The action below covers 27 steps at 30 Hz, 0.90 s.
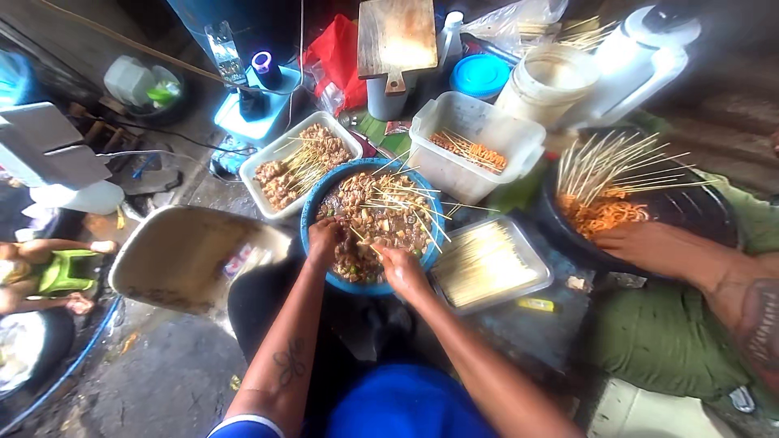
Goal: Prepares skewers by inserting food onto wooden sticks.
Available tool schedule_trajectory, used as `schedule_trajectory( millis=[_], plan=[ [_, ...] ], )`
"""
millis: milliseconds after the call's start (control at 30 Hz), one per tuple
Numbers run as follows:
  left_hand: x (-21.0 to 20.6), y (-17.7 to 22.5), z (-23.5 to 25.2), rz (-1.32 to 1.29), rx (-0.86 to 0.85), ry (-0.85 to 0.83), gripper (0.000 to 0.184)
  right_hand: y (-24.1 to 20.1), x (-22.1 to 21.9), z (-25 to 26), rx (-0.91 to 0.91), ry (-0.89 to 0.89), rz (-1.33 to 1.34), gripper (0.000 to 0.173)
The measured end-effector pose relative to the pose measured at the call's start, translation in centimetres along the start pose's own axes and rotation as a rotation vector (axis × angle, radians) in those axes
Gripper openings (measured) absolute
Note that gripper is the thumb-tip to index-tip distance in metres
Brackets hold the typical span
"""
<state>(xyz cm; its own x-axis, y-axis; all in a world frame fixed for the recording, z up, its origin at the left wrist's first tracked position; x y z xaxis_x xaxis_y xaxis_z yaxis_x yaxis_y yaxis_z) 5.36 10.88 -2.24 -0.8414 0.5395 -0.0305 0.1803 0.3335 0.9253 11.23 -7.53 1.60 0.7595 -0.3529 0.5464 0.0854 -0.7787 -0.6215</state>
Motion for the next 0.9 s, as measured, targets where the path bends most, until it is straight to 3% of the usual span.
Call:
schedule_trajectory(
  millis=[133, 233, 400, 633, 900],
  plan=[
    [-0.3, -0.3, -0.2, -0.070, 0.032, -0.023, 0.026, -0.1, 0.3, -0.1, -0.004, -0.004, -0.001, 0.038],
    [-0.3, -0.5, -0.3, -0.127, 0.052, -0.084, 0.017, 0.1, 0.4, -0.1, -0.019, -0.019, 0.018, 0.037],
    [-0.1, -0.9, -0.3, 0.002, 0.011, -0.025, 0.014, 0.4, 0.5, -0.2, -0.015, 0.011, 0.035, 0.038],
    [-0.2, -0.6, -0.3, -0.137, 0.051, 0.072, 0.011, 1.3, 0.3, -0.2, -0.031, 0.012, 0.013, 0.037],
    [-0.9, -0.7, -1.0, 0.125, -0.104, -0.123, 0.021, 0.8, -0.1, -0.2, -0.025, -0.032, -0.029, 0.038]
  ],
)
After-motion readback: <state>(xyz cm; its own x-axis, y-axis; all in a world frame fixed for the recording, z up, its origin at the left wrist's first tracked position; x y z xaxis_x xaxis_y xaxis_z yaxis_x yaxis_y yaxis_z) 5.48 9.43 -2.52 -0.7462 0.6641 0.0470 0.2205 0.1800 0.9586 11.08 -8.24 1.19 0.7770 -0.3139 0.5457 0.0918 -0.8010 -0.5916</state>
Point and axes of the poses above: each hand's wrist, its own z-axis towards the middle knuckle, its own x-axis out of the back of the hand, y = z × x, the point moved 4 cm from there along z, towards the middle knuckle, and after that the axes turned 13 degrees about -x, right-handed, at the moved point
